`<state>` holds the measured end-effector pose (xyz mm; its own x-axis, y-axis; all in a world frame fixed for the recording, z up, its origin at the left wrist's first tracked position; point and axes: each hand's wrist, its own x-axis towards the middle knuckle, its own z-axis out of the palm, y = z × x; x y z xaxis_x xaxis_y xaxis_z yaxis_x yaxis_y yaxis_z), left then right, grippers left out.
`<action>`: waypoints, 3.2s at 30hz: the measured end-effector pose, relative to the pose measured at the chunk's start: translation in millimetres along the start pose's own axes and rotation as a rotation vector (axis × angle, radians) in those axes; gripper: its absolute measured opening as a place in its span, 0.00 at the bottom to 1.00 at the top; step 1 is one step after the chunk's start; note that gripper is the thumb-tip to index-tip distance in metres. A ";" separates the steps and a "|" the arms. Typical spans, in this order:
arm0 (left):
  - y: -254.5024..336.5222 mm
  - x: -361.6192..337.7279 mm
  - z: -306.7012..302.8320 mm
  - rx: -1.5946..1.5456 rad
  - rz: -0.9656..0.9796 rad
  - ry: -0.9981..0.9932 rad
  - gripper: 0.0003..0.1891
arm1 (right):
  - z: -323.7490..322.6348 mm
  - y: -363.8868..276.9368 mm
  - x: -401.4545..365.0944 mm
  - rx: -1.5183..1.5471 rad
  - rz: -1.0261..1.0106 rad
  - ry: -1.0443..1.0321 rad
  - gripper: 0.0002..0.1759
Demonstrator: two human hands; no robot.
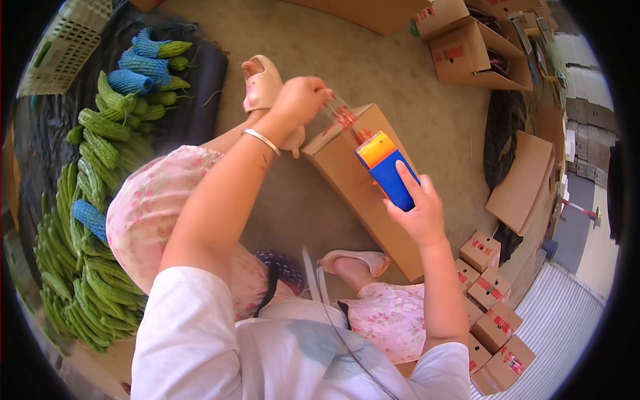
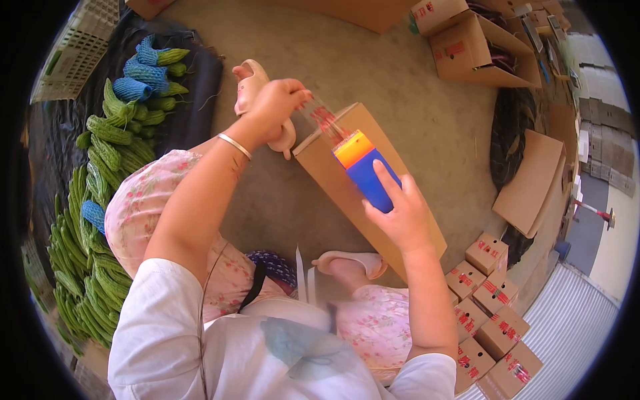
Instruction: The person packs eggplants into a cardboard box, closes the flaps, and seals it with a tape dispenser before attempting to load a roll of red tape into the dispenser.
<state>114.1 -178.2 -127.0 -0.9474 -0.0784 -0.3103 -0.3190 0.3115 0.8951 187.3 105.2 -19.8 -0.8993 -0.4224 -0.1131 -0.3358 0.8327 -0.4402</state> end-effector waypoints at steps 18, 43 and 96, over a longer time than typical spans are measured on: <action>-26.0 46.8 -13.3 0.603 0.131 0.200 0.10 | 7.1 14.0 -22.5 -0.145 0.018 0.060 0.42; 12.9 23.5 69.0 0.019 -0.357 -0.546 0.24 | 24.2 20.1 -12.1 -0.120 0.045 0.083 0.39; 55.1 -70.4 276.5 1.096 0.957 -0.463 0.31 | 46.4 235.8 -329.7 0.418 1.031 0.077 0.37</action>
<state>170.5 106.4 -144.4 -0.6224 0.7823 -0.0267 0.7624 0.6136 0.2056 417.7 424.2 -127.7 -0.7132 0.4369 -0.5482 0.6892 0.5800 -0.4344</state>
